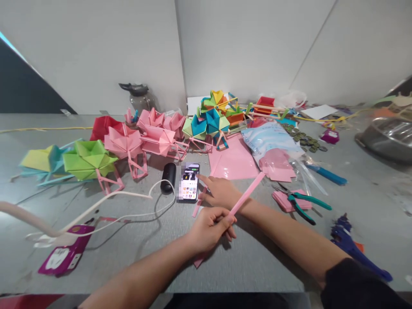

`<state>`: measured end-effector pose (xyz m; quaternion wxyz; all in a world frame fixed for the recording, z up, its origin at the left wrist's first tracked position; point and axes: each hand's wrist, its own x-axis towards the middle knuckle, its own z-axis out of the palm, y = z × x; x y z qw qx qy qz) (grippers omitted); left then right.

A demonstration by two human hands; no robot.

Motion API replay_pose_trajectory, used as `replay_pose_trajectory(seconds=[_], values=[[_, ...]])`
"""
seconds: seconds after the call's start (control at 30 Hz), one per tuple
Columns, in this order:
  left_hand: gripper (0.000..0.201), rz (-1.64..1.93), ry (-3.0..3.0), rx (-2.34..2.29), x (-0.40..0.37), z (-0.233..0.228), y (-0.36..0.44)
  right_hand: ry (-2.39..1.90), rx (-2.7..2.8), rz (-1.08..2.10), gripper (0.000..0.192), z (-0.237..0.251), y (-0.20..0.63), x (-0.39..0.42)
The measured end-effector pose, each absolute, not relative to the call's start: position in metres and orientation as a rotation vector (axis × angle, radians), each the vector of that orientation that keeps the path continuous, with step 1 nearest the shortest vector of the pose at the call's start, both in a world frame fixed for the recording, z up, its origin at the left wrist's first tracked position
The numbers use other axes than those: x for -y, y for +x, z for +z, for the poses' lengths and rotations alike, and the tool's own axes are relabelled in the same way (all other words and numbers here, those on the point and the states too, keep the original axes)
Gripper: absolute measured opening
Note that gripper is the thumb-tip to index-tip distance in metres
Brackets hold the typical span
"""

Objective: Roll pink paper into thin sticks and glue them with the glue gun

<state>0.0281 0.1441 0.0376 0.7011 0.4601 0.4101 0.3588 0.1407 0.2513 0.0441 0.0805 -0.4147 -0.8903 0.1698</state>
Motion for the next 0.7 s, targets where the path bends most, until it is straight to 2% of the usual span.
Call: replay_pose_trajectory(seconds=[0.07, 0.3, 0.7], values=[[0.048, 0.806, 1.018, -0.911, -0.145, 0.037, 0.028, -1.297, 2.723, 0.467, 0.072, 0.05, 0.133, -0.252], [0.054, 0.78, 0.991, -0.876, -0.144, 0.036, 0.028, -1.3, 2.665, 0.5, 0.07, 0.045, 0.133, -0.248], [0.06, 0.686, 0.939, -0.852, -0.145, 0.028, 0.03, -0.762, 2.708, 0.611, 0.043, 0.018, 0.143, -0.25]])
